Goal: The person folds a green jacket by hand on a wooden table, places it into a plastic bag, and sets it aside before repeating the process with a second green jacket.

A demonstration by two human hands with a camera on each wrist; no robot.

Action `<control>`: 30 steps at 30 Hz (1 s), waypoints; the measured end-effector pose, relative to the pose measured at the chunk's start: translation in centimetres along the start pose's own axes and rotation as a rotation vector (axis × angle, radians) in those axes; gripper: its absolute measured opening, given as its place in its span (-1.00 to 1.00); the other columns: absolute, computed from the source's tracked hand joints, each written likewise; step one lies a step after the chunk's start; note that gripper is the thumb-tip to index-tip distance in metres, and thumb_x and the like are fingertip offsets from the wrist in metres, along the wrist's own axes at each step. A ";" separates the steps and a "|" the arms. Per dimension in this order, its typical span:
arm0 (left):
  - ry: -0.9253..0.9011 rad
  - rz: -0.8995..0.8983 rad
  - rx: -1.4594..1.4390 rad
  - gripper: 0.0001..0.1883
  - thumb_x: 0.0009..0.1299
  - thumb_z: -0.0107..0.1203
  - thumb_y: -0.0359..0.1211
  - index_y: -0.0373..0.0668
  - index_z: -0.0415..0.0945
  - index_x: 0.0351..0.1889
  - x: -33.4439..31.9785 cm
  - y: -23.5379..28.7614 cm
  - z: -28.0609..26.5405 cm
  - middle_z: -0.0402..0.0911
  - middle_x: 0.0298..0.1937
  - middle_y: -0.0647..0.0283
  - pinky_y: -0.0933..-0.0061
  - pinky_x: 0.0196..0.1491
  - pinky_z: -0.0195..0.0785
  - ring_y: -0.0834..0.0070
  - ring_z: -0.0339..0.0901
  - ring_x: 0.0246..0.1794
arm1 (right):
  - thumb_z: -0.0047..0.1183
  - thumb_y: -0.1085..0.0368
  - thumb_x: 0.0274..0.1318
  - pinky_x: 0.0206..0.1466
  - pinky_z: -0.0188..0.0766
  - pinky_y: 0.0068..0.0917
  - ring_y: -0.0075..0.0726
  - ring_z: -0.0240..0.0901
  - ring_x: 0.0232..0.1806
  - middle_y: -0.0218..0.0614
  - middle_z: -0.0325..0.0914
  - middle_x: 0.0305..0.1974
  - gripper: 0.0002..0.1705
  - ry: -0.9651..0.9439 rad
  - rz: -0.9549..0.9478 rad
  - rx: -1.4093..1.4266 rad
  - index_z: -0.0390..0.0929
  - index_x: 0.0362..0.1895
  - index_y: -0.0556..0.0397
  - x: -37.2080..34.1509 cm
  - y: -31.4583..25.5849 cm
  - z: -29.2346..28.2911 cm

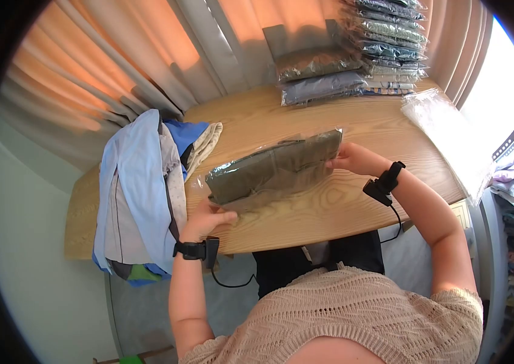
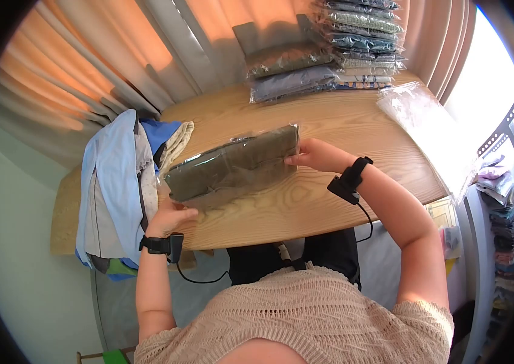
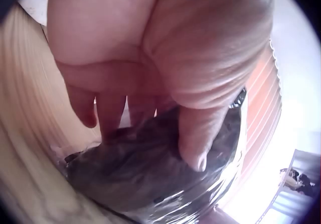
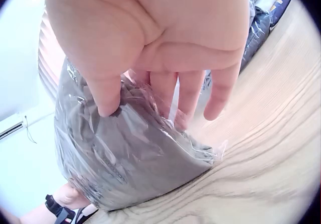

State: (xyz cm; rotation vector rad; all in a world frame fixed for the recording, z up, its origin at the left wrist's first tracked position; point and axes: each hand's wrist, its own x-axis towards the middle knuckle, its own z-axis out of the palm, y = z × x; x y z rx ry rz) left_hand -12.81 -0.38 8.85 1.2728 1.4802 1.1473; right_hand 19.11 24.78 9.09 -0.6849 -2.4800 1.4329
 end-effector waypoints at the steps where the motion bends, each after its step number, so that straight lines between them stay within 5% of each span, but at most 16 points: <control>1: 0.049 -0.112 0.170 -0.47 0.33 0.18 -0.29 -0.36 0.34 0.19 0.3 -0.4 0.1 0.47 0.15 0.19 0.39 0.18 0.24 0.42 0.40 0.11 | 0.04 0.17 0.26 0.04 0.34 -0.46 -0.43 0.44 -0.13 -0.33 0.61 -0.18 -0.65 0.004 -0.019 0.036 0.53 0.00 0.15 0.0 0.1 0.0; 4: 0.133 -0.039 0.141 -0.57 0.36 0.15 -0.28 -0.35 0.43 0.10 1.6 -1.7 0.0 0.59 -0.04 0.25 0.47 0.08 0.28 0.47 0.48 -0.04 | -0.01 0.16 0.29 0.05 0.34 -0.46 -0.45 0.44 -0.13 -0.37 0.60 -0.20 -0.65 0.113 0.038 -0.066 0.52 -0.02 0.18 0.0 -0.3 0.5; 8: 0.119 0.005 -0.003 -0.60 0.41 0.10 -0.28 -0.37 0.43 0.09 2.5 0.3 1.0 0.59 -0.04 0.24 0.46 0.06 0.30 0.52 0.47 -0.03 | -0.06 0.04 0.31 -0.03 0.36 -0.47 -0.41 0.47 -0.18 -0.28 0.61 -0.24 -0.56 0.285 0.010 0.087 0.53 -0.04 0.18 -0.4 -0.8 0.7; 11: 0.109 -0.030 -0.227 -0.62 0.43 0.06 -0.25 -0.37 0.44 0.05 2.9 1.5 2.5 0.59 -0.08 0.22 0.48 -0.01 0.33 0.56 0.48 -0.10 | -0.06 0.00 0.31 -0.17 0.35 -0.56 -0.52 0.42 -0.29 -0.36 0.54 -0.36 -0.56 0.260 0.211 0.221 0.54 -0.14 0.17 -1.5 -2.0 -0.3; 17: 0.109 -0.419 -0.287 -0.67 0.41 0.09 -0.20 -0.32 0.47 -0.12 4.3 -3.2 5.4 0.58 -0.22 0.26 0.56 -0.22 0.36 0.59 0.50 -0.28 | -0.05 0.07 0.30 -0.35 0.33 -0.55 -0.58 0.35 -0.41 -0.42 0.49 -0.38 -0.63 0.245 0.557 0.702 0.48 -0.06 0.13 -4.4 4.8 0.7; 19: 0.082 -0.397 -0.294 -0.69 0.40 0.11 -0.18 -0.28 0.46 -0.19 4.8 -4.8 4.5 0.57 -0.27 0.25 0.54 -0.33 0.37 0.58 0.50 -0.36 | -0.03 0.17 0.27 -0.34 0.35 -0.55 -0.58 0.35 -0.43 -0.39 0.50 -0.33 -0.66 0.596 0.375 0.433 0.44 -0.03 0.16 -6.5 2.2 1.5; 21: 0.129 -0.457 -0.217 -0.71 0.40 0.11 -0.19 -0.26 0.44 -0.22 4.6 -3.9 5.1 0.57 -0.28 0.22 0.50 -0.39 0.38 0.53 0.52 -0.41 | -0.02 0.31 0.23 -0.20 0.40 -0.61 -0.56 0.42 -0.37 -0.38 0.52 -0.36 -0.74 0.664 0.113 0.264 0.44 -0.06 0.19 -8.7 1.0 2.4; 25: 0.160 -0.437 -0.531 -0.74 0.41 0.09 -0.23 -0.26 0.44 -0.19 4.2 -1.5 6.5 0.59 -0.25 0.20 0.45 -0.25 0.45 0.48 0.56 -0.28 | -0.02 0.26 0.27 -0.07 0.46 -0.55 -0.49 0.50 -0.22 -0.30 0.54 -0.26 -0.66 0.048 0.268 0.516 0.40 0.02 0.24 -11.7 -2.5 7.0; 28: 0.128 -0.423 -0.640 -0.77 0.41 0.10 -0.24 -0.24 0.45 -0.21 4.6 -1.6 6.5 0.59 -0.24 0.24 0.41 -0.18 0.45 0.49 0.55 -0.24 | -0.06 0.15 0.32 0.13 0.39 -0.47 -0.36 0.46 0.00 -0.21 0.50 -0.05 -0.52 -0.161 0.344 0.757 0.30 0.17 0.21 -10.1 -1.2 9.1; 30: 0.094 -0.405 -0.808 -0.80 0.39 0.12 -0.25 -0.20 0.47 -0.27 5.0 -2.6 6.5 0.58 -0.26 0.29 0.41 -0.17 0.45 0.50 0.54 -0.25 | -0.04 0.13 0.31 0.19 0.33 -0.43 -0.32 0.40 0.09 -0.14 0.44 0.03 -0.47 -0.041 0.302 1.026 0.25 0.19 0.25 -8.6 -0.5 9.9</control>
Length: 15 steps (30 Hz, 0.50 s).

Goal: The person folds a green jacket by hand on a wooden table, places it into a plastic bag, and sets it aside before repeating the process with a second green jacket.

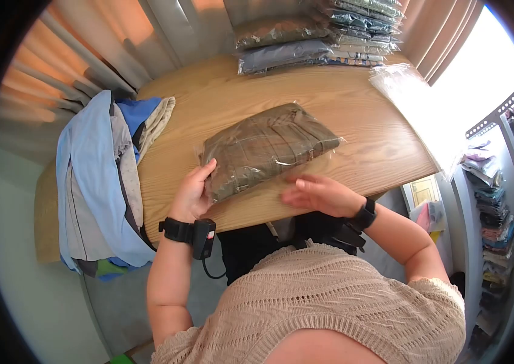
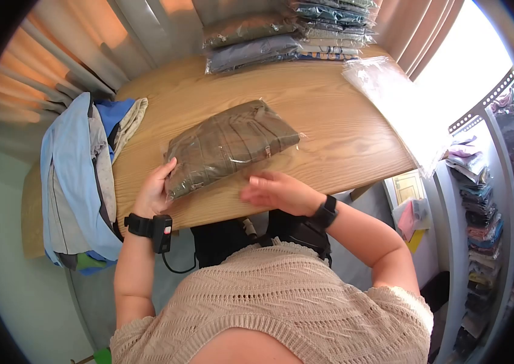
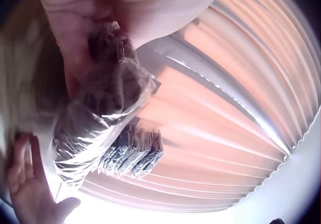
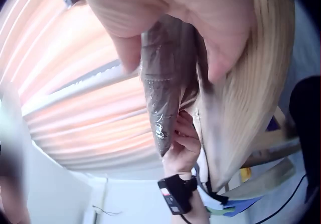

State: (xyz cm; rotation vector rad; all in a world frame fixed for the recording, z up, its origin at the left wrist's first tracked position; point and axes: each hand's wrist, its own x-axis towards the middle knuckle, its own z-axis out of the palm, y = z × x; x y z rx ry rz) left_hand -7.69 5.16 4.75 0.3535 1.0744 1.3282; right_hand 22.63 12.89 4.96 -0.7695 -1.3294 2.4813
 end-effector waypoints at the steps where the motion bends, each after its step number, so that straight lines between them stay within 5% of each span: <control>1: -0.004 0.009 0.001 -0.80 0.39 0.12 -0.25 -0.20 0.47 -0.27 0.0 -0.2 -0.1 0.58 -0.26 0.29 0.41 -0.17 0.45 0.50 0.54 -0.25 | -0.03 0.10 0.30 0.25 0.27 -0.40 -0.28 0.34 0.19 -0.06 0.39 0.12 -0.41 0.030 -0.080 0.278 0.20 0.21 0.29 1.0 0.2 -0.1; 2: -0.020 -0.014 -0.029 -0.81 0.39 0.13 -0.25 -0.18 0.47 -0.29 -0.2 -0.5 -0.1 0.58 -0.28 0.31 0.41 -0.18 0.44 0.51 0.54 -0.26 | -0.06 0.07 0.31 0.35 0.13 -0.27 -0.25 0.19 0.30 -0.11 0.30 0.22 -0.44 -0.079 -0.144 0.396 0.23 0.23 0.18 1.9 0.2 -0.2; 6: 0.040 -0.003 -0.006 -0.81 0.39 0.12 -0.24 -0.16 0.50 -0.24 -1.6 -1.5 0.9 0.60 -0.24 0.30 0.40 -0.15 0.47 0.50 0.57 -0.24 | -0.09 0.03 0.32 0.33 0.14 -0.17 -0.24 0.23 0.28 -0.34 0.35 0.21 -0.54 -0.103 -0.098 0.698 0.30 0.20 -0.08 3.6 -0.5 0.9; 9: 0.027 0.063 -0.039 -0.75 0.42 0.08 -0.21 -0.21 0.50 -0.14 -2.9 -2.2 1.7 0.62 -0.16 0.24 0.42 -0.13 0.48 0.46 0.60 -0.17 | -0.02 0.15 0.28 0.25 0.20 -0.23 -0.30 0.31 0.17 -0.35 0.41 0.14 -0.65 0.114 -0.078 0.588 0.37 0.10 -0.10 4.3 -0.5 1.4; 15: 0.179 0.126 0.317 -0.54 0.52 -0.20 -0.03 -0.27 0.50 -0.21 -4.8 -2.8 -1.0 0.64 -0.35 0.19 0.60 -0.51 0.32 0.55 0.59 -0.44 | -0.05 0.24 0.29 0.22 0.30 -0.28 -0.33 0.41 0.05 -0.34 0.49 -0.01 -0.75 0.202 -0.066 0.541 0.39 0.02 -0.03 3.3 -5.3 2.7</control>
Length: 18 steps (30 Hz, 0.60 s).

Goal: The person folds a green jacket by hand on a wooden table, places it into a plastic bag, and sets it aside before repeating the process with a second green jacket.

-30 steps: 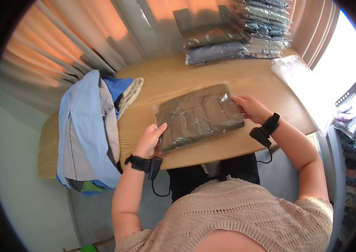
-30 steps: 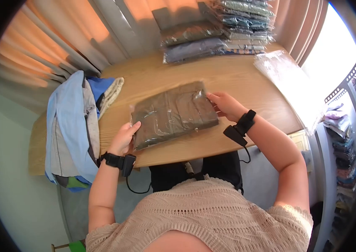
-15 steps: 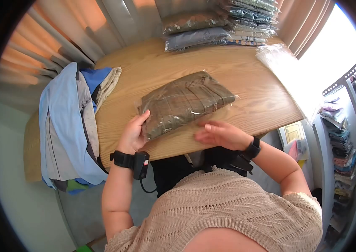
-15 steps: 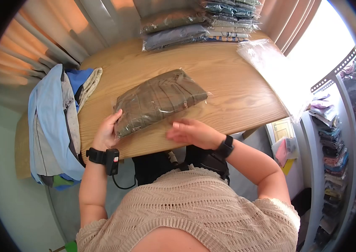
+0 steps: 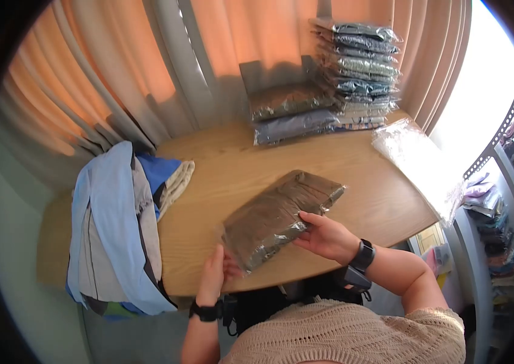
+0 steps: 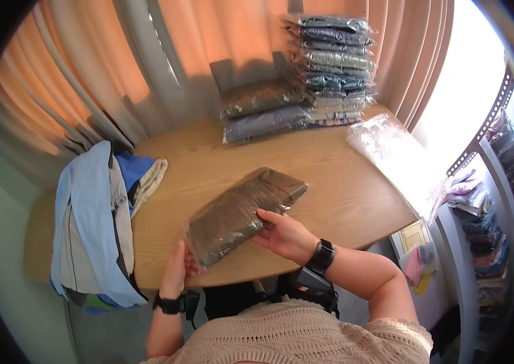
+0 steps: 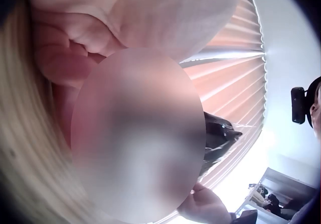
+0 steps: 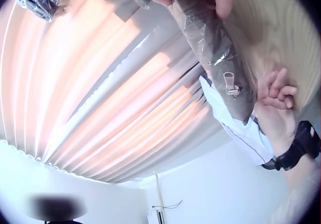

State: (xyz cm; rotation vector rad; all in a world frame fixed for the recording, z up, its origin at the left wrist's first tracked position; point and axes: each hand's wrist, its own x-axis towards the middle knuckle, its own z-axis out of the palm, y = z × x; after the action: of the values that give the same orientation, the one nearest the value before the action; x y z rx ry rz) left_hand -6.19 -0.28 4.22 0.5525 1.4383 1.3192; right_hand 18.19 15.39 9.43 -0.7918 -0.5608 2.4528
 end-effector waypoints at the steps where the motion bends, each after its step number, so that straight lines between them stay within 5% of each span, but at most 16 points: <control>1: 0.039 0.018 0.144 -0.47 0.54 -0.27 0.00 -0.30 0.50 -0.22 -0.5 0.2 -0.2 0.64 -0.37 0.16 0.64 -0.56 0.27 0.56 0.57 -0.51 | -0.05 0.24 0.30 0.17 0.34 -0.29 -0.35 0.44 0.02 -0.37 0.50 -0.05 -0.78 -0.007 -0.003 -0.034 0.41 -0.01 -0.05 -0.2 -0.9 0.7; 6: 0.012 0.146 0.175 -0.47 0.56 -0.34 -0.06 -0.37 0.47 -0.20 -0.5 -1.1 -1.4 0.65 -0.32 0.07 0.70 -0.58 0.25 0.54 0.58 -0.56 | -0.09 0.27 0.32 0.05 0.45 -0.35 -0.41 0.51 -0.10 -0.41 0.55 -0.13 -0.82 -0.081 -0.069 -0.135 0.43 -0.03 -0.04 0.1 -5.8 4.8; 11: 0.037 0.245 0.201 -0.58 0.56 -0.26 -0.16 -0.34 0.47 -0.18 -0.2 -2.0 -1.1 0.66 -0.32 0.08 0.71 -0.59 0.25 0.57 0.58 -0.56 | -0.17 0.20 0.37 -0.05 0.50 -0.42 -0.39 0.52 -0.11 -0.36 0.57 -0.09 -0.76 -0.289 -0.396 -0.175 0.45 -0.05 0.01 5.6 -13.0 7.5; 15: 0.056 0.297 0.189 -0.61 0.55 -0.24 -0.20 -0.35 0.47 -0.19 -0.4 -2.2 -1.1 0.66 -0.33 0.08 0.73 -0.59 0.23 0.59 0.57 -0.56 | -0.19 0.20 0.37 0.07 0.45 -0.29 -0.25 0.51 -0.06 -0.32 0.57 -0.13 -0.75 -0.204 -0.526 -0.157 0.45 -0.04 0.03 13.8 -19.4 5.9; 17: 0.053 0.308 0.147 -0.63 0.54 -0.22 -0.21 -0.36 0.47 -0.19 -0.3 -2.7 -1.3 0.66 -0.35 0.07 0.75 -0.61 0.21 0.59 0.59 -0.55 | -0.18 0.19 0.37 0.23 0.30 -0.18 -0.20 0.44 0.05 -0.28 0.54 -0.07 -0.73 -0.170 -0.528 -0.059 0.42 0.00 0.03 18.4 -22.0 4.1; 18: 0.068 0.281 0.152 -0.64 0.54 -0.20 -0.21 -0.34 0.48 -0.19 -0.1 -2.8 -1.4 0.66 -0.34 0.06 0.75 -0.61 0.21 0.56 0.60 -0.55 | -0.16 0.15 0.36 0.40 0.05 -0.18 -0.21 0.28 0.21 -0.23 0.39 0.13 -0.66 -0.100 -0.528 -0.049 0.33 0.10 0.03 19.7 -22.7 4.0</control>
State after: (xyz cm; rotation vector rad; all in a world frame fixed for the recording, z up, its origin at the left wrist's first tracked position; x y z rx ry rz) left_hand -6.56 -1.74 1.47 0.8416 1.5672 1.4652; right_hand 9.20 43.63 15.80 -0.4633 -0.7603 2.0011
